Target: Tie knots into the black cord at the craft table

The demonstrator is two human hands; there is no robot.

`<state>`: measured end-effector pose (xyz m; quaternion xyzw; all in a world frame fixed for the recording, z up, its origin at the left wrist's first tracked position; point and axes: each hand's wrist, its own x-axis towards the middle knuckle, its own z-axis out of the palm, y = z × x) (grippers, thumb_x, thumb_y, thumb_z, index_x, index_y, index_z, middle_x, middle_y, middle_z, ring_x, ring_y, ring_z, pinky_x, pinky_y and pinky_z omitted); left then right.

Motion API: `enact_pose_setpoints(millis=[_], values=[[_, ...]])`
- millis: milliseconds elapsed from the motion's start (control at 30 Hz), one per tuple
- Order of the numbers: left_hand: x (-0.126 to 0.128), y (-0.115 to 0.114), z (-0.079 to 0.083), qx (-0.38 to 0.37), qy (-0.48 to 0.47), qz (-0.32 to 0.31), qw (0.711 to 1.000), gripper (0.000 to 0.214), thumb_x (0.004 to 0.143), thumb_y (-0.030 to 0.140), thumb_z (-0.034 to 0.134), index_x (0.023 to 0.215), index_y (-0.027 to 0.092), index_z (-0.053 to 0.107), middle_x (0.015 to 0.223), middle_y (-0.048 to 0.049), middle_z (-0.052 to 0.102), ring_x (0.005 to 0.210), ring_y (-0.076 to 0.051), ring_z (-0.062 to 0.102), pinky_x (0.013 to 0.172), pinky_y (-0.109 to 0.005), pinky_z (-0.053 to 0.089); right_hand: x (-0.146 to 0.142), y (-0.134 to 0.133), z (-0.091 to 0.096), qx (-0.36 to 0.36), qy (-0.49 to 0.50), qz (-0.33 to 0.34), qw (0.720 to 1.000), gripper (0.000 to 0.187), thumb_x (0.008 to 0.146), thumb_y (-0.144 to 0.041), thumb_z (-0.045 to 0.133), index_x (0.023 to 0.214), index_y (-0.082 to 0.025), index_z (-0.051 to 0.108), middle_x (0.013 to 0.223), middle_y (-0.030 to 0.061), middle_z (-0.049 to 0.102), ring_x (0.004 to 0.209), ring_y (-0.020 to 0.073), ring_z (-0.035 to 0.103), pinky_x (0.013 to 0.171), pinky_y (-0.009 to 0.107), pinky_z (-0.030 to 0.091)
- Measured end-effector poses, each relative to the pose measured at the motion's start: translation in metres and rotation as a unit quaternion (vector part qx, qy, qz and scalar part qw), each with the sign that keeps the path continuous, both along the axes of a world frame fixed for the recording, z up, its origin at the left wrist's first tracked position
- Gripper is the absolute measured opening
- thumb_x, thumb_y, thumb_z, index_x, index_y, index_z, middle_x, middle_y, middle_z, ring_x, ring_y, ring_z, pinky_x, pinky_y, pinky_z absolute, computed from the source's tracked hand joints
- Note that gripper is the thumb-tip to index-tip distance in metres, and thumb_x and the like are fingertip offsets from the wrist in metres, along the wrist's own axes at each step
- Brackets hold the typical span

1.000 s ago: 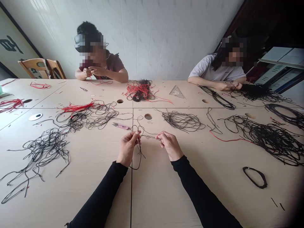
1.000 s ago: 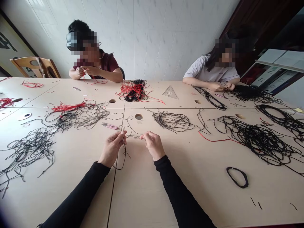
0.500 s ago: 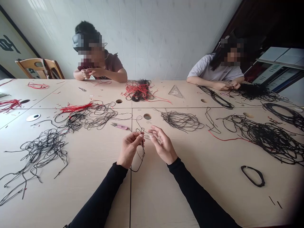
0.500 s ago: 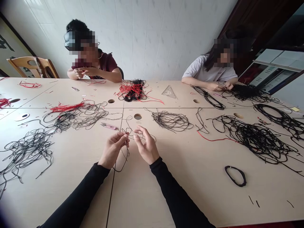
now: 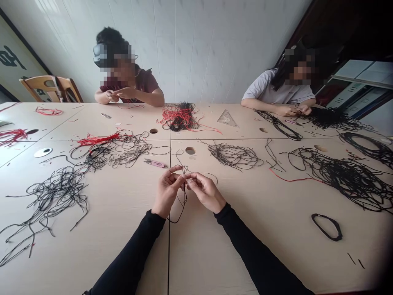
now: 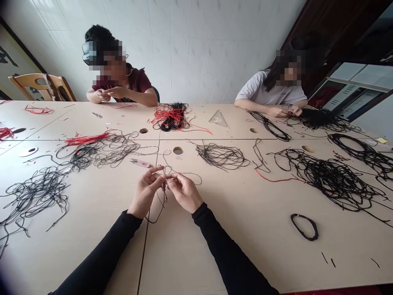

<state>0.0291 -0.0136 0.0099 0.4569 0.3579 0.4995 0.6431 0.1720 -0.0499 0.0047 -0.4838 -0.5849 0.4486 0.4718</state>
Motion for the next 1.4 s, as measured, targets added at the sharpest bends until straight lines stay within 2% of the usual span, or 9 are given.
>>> enact_pose_setpoints(millis=[100,167,333,600,700,867,1033,1200,1400], values=[[-0.0004,0.0003,-0.0015,0.016,0.030,0.009,0.999,0.042,0.074,0.036,0.077,0.105,0.015,0.061,0.060,0.0017,0.062,0.052,-0.010,0.051,0.055,-0.024,0.041,-0.0019,0.0009,-0.0013,-0.012,-0.014,-0.021,1.000,0.030,0.091,-0.044,0.054,0.099,-0.017,0.065,0.067,-0.0014,0.056,0.056,0.0123,0.048,0.056,0.026,0.042],[-0.0007,0.0004,-0.0021,0.027,0.052,0.013,0.998,0.040,0.076,0.037,0.075,0.106,0.014,0.061,0.058,0.0025,0.060,0.051,-0.010,0.050,0.054,-0.023,0.040,-0.0033,0.0015,-0.0013,-0.008,-0.017,-0.031,0.999,0.029,0.091,-0.044,0.055,0.098,-0.017,0.065,0.063,-0.0024,0.053,0.054,0.0116,0.042,0.051,0.025,0.036],[-0.0002,0.0002,-0.0022,0.009,0.065,0.002,0.998,0.043,0.076,0.039,0.075,0.107,0.014,0.058,0.055,0.0042,0.057,0.048,-0.009,0.048,0.052,-0.023,0.038,-0.0057,0.0039,-0.0026,-0.017,0.012,-0.047,0.999,0.033,0.089,-0.046,0.055,0.096,-0.017,0.067,0.063,-0.0021,0.053,0.053,0.0118,0.040,0.052,0.026,0.034],[-0.0008,0.0006,-0.0019,-0.043,0.039,-0.026,0.998,0.045,0.072,0.043,0.077,0.101,0.013,0.058,0.053,0.0055,0.054,0.049,-0.009,0.047,0.050,-0.022,0.039,-0.0035,0.0052,-0.0068,-0.058,0.035,-0.045,0.997,0.036,0.082,-0.044,0.064,0.098,-0.012,0.066,0.060,-0.0074,0.030,0.054,0.0090,0.027,0.051,0.024,0.024],[-0.0022,0.0007,-0.0006,-0.055,0.039,-0.042,0.997,0.040,0.073,0.043,0.076,0.094,0.013,0.060,0.057,0.0038,0.056,0.050,-0.008,0.047,0.049,-0.021,0.039,-0.0025,0.0053,-0.0061,-0.068,0.043,-0.042,0.996,0.037,0.079,-0.044,0.066,0.098,-0.012,0.066,0.060,-0.0081,0.027,0.053,0.0086,0.025,0.050,0.024,0.023],[-0.0025,0.0010,-0.0024,-0.055,0.037,-0.033,0.997,0.038,0.072,0.041,0.078,0.089,0.012,0.062,0.057,0.0036,0.055,0.050,-0.007,0.046,0.048,-0.019,0.039,-0.0028,0.0062,-0.0072,-0.081,0.047,-0.049,0.994,0.040,0.077,-0.047,0.068,0.095,-0.013,0.067,0.057,-0.0085,0.029,0.051,0.0084,0.025,0.048,0.025,0.022],[-0.0020,0.0022,-0.0049,-0.073,0.034,-0.009,0.997,0.040,0.069,0.039,0.080,0.093,0.012,0.063,0.052,0.0057,0.052,0.047,-0.006,0.043,0.045,-0.017,0.036,-0.0052,0.0066,-0.0086,-0.100,0.042,-0.049,0.993,0.040,0.076,-0.051,0.068,0.090,-0.014,0.066,0.057,-0.0064,0.043,0.047,0.0073,0.026,0.046,0.025,0.021],[-0.0012,0.0033,-0.0067,-0.063,0.039,-0.007,0.997,0.039,0.069,0.039,0.079,0.091,0.012,0.062,0.050,0.0056,0.052,0.047,-0.006,0.044,0.046,-0.017,0.036,-0.0054,0.0066,-0.0076,-0.102,0.047,-0.058,0.992,0.038,0.075,-0.050,0.068,0.085,-0.014,0.066,0.057,-0.0054,0.046,0.046,0.0064,0.027,0.044,0.024,0.022],[-0.0007,0.0027,-0.0061,-0.065,0.007,-0.011,0.998,0.033,0.069,0.038,0.080,0.081,0.015,0.059,0.051,0.0063,0.051,0.046,-0.005,0.042,0.046,-0.016,0.035,-0.0057,0.0062,-0.0060,-0.138,0.078,-0.047,0.986,0.043,0.073,-0.052,0.070,0.092,-0.013,0.068,0.066,-0.0020,0.056,0.045,0.0049,0.030,0.042,0.022,0.023]])
